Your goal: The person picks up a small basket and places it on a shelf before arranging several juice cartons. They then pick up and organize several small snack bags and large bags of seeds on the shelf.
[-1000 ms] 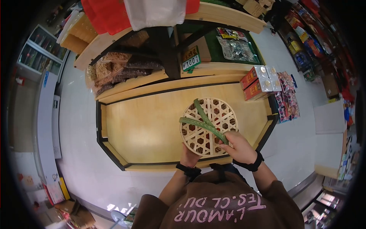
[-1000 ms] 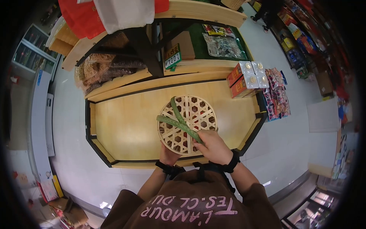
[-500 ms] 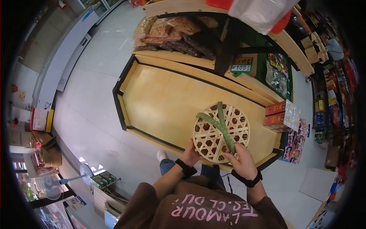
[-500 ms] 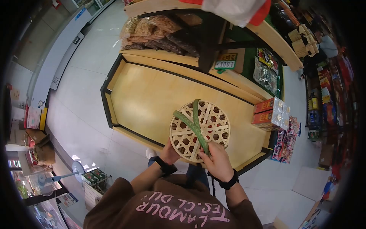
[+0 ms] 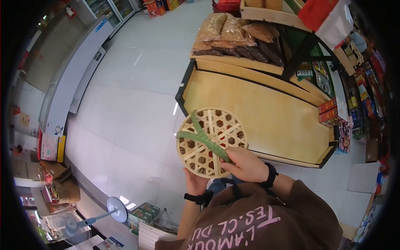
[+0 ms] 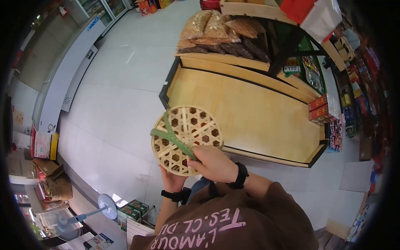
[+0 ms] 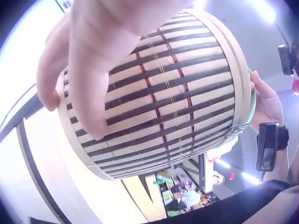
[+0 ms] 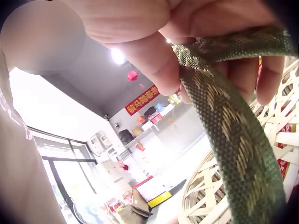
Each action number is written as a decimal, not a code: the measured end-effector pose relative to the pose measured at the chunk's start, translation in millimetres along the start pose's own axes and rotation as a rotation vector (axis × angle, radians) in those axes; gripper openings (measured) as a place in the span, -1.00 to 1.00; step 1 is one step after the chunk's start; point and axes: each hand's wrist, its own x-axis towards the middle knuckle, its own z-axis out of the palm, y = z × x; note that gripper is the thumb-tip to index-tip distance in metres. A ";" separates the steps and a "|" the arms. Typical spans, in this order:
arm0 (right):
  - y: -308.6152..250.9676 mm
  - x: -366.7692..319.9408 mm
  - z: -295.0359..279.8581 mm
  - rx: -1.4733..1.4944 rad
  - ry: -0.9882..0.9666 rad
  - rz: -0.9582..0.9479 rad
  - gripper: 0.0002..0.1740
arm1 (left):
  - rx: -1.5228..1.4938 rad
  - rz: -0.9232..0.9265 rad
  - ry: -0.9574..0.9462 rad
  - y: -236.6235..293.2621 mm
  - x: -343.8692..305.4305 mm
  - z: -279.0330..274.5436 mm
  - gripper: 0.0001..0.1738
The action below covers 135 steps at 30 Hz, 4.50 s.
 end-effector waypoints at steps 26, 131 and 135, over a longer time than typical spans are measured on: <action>-7.3 474.9 127.6 0.209 -0.095 -0.034 -0.81 | 0.108 0.211 0.173 423.2 259.4 -80.5 -0.33; 213.6 832.2 -93.2 -0.307 1.738 0.900 -0.78 | 1.041 -1.441 -1.199 345.2 921.6 213.2 -0.72; 150.4 833.2 11.6 -0.211 1.898 1.080 -0.86 | 1.096 -1.537 -1.076 410.1 830.2 139.7 -0.75</action>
